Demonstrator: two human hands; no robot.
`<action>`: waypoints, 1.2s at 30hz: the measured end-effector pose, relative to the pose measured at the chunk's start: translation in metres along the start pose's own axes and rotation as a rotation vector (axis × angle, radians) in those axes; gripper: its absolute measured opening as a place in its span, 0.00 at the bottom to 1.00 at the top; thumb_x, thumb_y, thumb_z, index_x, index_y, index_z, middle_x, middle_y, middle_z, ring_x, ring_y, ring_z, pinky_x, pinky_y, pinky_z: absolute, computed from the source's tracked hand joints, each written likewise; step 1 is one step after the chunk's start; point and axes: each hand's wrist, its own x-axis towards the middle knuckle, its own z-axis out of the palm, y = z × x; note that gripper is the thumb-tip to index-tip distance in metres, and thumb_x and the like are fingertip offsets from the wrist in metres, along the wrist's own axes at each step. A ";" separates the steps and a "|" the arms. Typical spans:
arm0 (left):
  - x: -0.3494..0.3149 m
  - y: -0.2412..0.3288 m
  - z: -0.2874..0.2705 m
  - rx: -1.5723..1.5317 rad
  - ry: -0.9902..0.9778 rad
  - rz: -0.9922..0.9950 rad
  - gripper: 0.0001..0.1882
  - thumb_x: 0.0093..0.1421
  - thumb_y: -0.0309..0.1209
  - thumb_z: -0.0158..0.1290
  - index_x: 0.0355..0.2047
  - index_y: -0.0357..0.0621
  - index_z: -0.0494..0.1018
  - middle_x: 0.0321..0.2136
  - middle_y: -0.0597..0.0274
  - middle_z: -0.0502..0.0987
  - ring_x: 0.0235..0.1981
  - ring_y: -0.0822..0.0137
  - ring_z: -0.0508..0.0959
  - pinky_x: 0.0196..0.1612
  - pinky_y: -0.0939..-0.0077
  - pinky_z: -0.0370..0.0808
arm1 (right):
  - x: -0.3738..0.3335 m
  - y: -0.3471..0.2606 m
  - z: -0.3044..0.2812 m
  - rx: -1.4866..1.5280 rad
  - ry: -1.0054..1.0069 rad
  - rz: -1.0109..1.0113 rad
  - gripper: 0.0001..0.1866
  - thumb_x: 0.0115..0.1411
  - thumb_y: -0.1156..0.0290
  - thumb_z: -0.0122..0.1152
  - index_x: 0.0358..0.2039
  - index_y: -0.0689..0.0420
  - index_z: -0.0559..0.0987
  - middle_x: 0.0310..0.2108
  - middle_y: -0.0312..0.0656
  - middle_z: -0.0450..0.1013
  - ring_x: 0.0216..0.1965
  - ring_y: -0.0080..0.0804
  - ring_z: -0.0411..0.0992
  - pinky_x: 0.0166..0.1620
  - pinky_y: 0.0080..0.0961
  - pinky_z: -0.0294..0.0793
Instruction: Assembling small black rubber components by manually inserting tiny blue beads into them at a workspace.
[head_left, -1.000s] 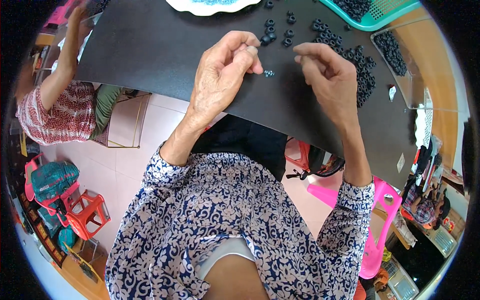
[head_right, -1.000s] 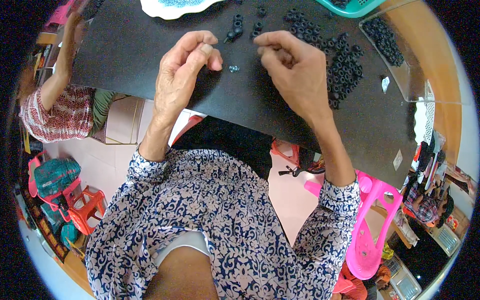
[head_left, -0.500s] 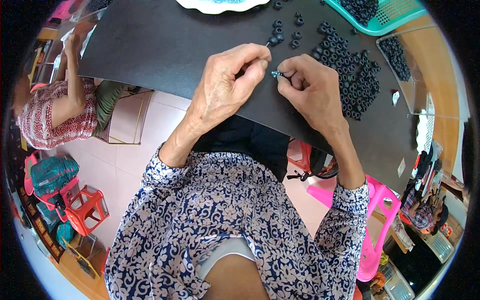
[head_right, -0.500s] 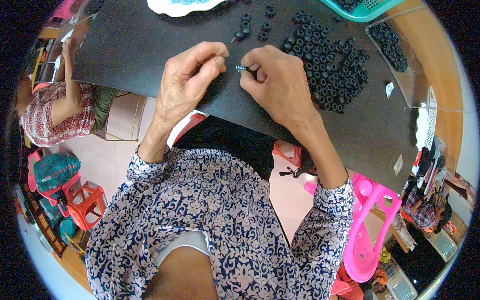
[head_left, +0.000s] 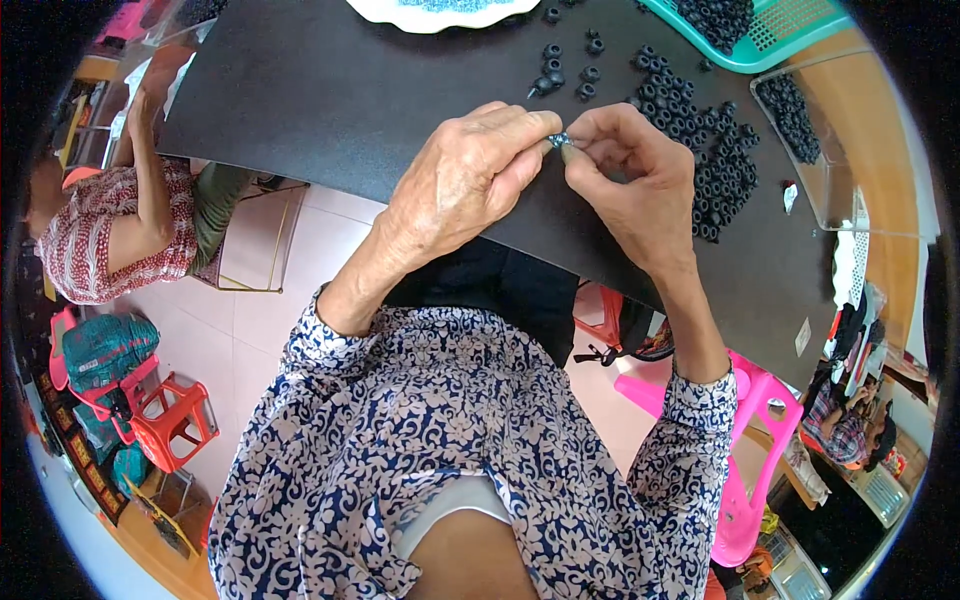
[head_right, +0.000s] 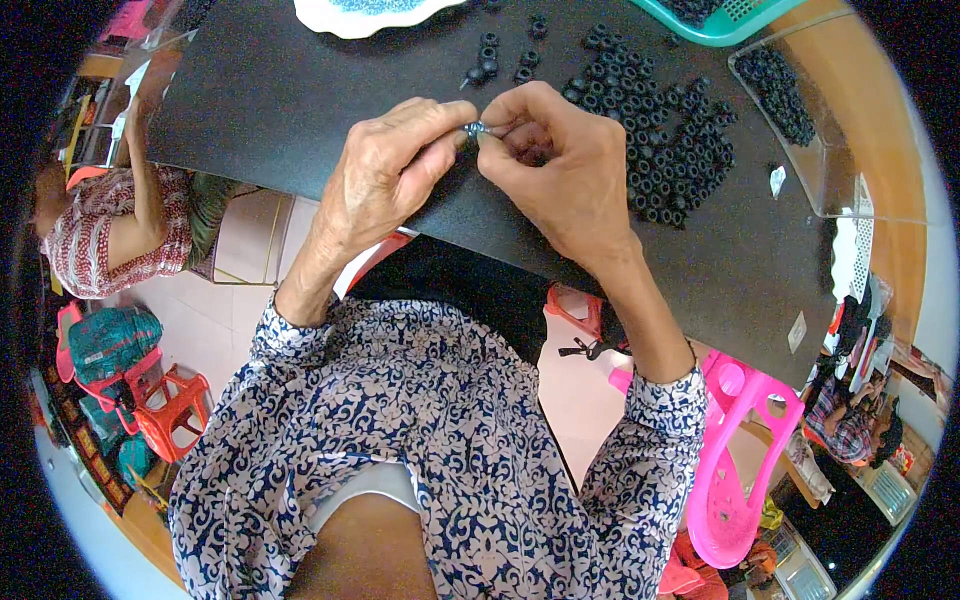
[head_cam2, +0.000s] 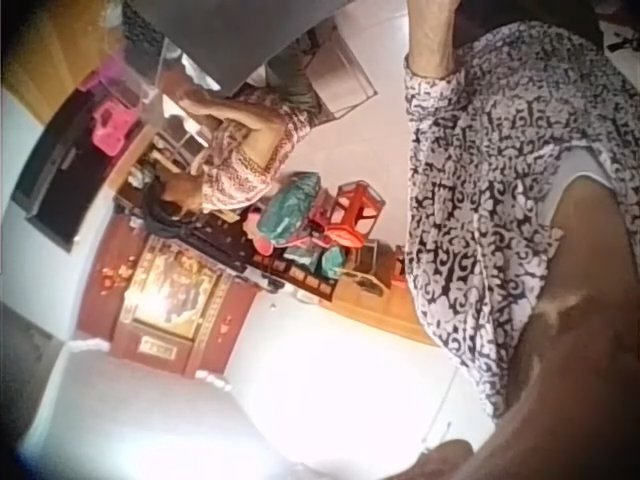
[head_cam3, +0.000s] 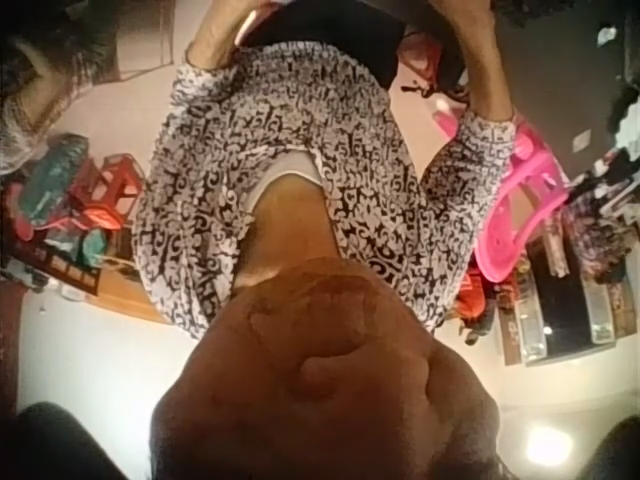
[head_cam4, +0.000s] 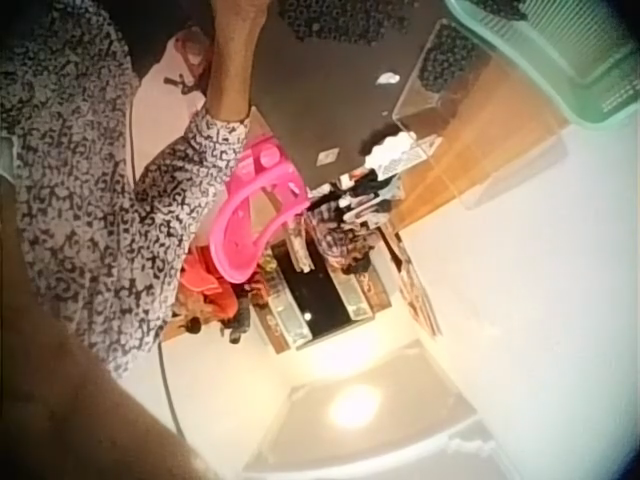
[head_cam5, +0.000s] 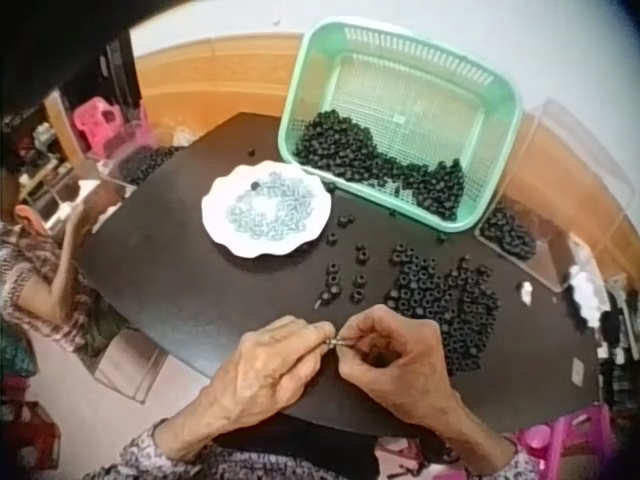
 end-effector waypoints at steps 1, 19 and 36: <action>0.000 0.000 0.001 0.001 0.000 0.000 0.11 0.56 0.22 0.51 0.39 0.34 0.74 0.27 0.50 0.76 0.31 0.51 0.75 0.35 0.62 0.73 | 0.000 0.000 0.000 0.001 0.000 0.000 0.07 0.52 0.81 0.61 0.34 0.62 0.77 0.26 0.30 0.74 0.28 0.11 0.71 0.32 0.10 0.69; -0.001 0.003 0.015 -0.122 0.199 -0.120 0.07 0.60 0.23 0.51 0.38 0.35 0.74 0.24 0.60 0.76 0.25 0.73 0.75 0.28 0.76 0.72 | 0.002 0.003 0.006 0.553 -0.019 0.191 0.10 0.58 0.78 0.61 0.41 0.64 0.78 0.33 0.37 0.77 0.29 0.18 0.72 0.35 0.14 0.71; -0.002 0.000 0.010 -0.360 0.078 -0.263 0.08 0.64 0.27 0.45 0.37 0.36 0.73 0.23 0.63 0.76 0.26 0.77 0.74 0.29 0.81 0.69 | 0.006 0.006 0.004 0.576 -0.041 0.123 0.09 0.57 0.81 0.61 0.39 0.65 0.79 0.32 0.38 0.77 0.30 0.20 0.73 0.36 0.15 0.73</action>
